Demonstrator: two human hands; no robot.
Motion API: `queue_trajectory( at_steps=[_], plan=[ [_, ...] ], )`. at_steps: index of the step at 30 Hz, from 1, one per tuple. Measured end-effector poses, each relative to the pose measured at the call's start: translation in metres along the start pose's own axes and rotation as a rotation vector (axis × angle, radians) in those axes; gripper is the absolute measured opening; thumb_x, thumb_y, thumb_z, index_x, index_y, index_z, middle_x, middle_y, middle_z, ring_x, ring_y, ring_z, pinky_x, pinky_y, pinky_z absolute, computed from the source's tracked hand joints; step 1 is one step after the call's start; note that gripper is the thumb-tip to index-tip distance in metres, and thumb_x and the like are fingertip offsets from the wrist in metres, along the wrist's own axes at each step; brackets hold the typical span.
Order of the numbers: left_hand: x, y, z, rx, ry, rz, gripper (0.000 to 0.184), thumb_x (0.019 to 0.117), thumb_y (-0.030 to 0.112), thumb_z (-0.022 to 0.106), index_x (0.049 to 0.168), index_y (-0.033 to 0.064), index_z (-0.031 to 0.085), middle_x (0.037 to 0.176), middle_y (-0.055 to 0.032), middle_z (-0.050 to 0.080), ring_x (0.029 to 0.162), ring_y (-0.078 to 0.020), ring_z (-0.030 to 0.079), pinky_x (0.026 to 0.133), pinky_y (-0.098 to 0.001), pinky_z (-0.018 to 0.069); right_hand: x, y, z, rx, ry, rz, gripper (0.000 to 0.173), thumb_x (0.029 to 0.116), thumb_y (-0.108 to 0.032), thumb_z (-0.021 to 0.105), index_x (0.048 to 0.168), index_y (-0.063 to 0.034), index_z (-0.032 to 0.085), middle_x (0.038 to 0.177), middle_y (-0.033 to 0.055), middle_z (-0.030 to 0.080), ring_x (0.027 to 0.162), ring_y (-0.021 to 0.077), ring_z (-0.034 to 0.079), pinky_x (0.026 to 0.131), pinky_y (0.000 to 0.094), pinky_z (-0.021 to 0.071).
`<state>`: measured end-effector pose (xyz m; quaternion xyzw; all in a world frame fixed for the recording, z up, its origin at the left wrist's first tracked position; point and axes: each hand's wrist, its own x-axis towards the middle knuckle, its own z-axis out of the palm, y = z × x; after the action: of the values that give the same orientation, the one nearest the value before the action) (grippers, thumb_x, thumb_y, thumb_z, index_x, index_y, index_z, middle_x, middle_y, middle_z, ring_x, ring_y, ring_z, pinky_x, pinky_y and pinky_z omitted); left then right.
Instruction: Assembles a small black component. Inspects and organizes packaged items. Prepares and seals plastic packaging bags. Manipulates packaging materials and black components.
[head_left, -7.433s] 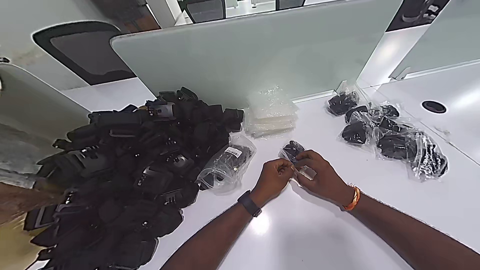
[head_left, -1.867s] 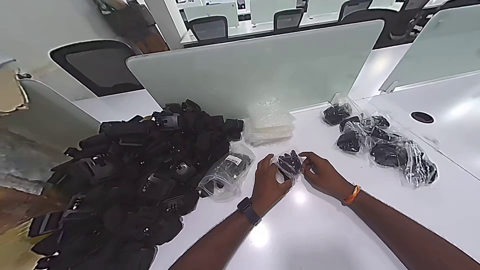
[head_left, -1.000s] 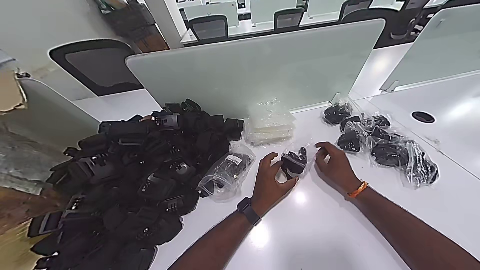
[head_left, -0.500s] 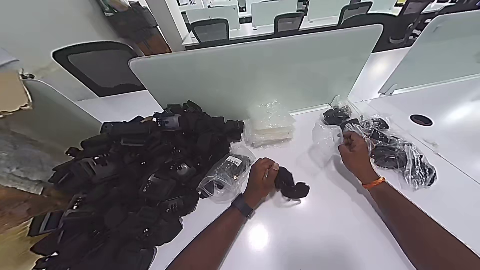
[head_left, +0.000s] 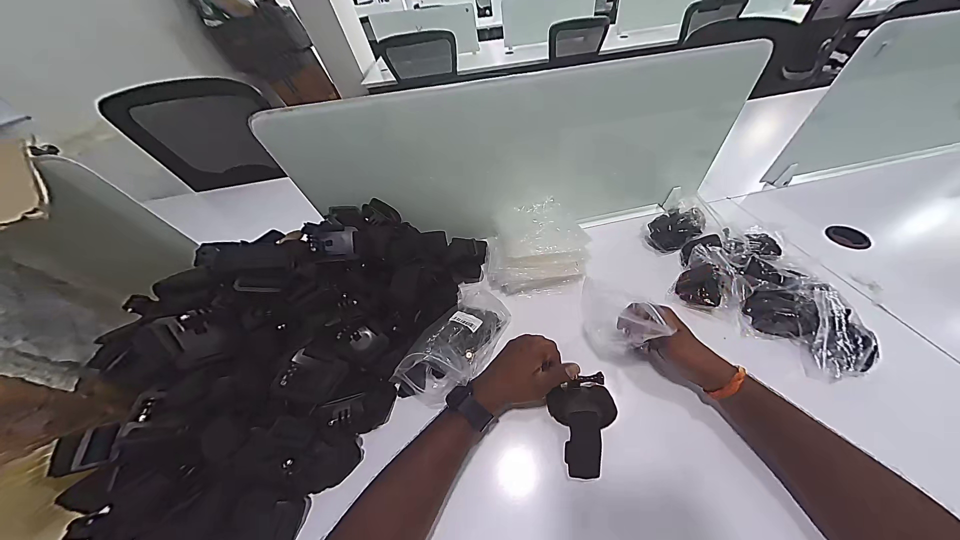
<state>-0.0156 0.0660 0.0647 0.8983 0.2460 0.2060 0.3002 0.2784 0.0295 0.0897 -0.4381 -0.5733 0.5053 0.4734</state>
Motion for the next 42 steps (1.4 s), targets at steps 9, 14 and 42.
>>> queue_trajectory(
  at_steps=[9,14,42],
  plan=[
    [0.013,0.017,0.015,-0.697,0.449,-0.104,0.034,0.1017,0.020,0.060,0.123,-0.0074,0.063,0.115,-0.0095,0.071,0.103,-0.0110,0.069,0.090,-0.0294,0.0581,-0.009,0.000,0.023,0.207,-0.251,0.250,0.033,0.0991,-0.018,0.040,0.072,-0.0207,0.058,0.060,-0.0077,0.057,0.049,0.0016,0.051,0.046,0.0189,0.0437],
    [0.015,0.018,0.012,-0.728,0.749,-0.168,0.017,0.1019,0.008,0.057,0.098,0.0000,0.071,0.090,-0.0027,0.074,0.082,-0.0092,0.069,0.078,-0.0287,0.0586,-0.004,-0.003,0.016,-0.098,-0.238,0.102,0.047,0.1112,-0.036,0.024,0.098,-0.0112,0.061,0.066,-0.0061,0.059,0.050,0.0030,0.051,0.047,0.0196,0.0436],
    [0.015,0.026,0.019,-0.566,0.695,-0.277,0.048,0.0979,0.010,0.067,0.137,-0.0085,0.048,0.068,0.0002,0.065,0.056,-0.0086,0.063,0.058,-0.0258,0.0579,-0.005,0.015,0.045,0.118,-0.028,-0.075,0.032,0.0926,0.000,0.069,0.115,-0.0048,0.047,0.089,0.0039,0.070,0.077,0.0151,0.071,0.071,0.0318,0.0611]
  ],
)
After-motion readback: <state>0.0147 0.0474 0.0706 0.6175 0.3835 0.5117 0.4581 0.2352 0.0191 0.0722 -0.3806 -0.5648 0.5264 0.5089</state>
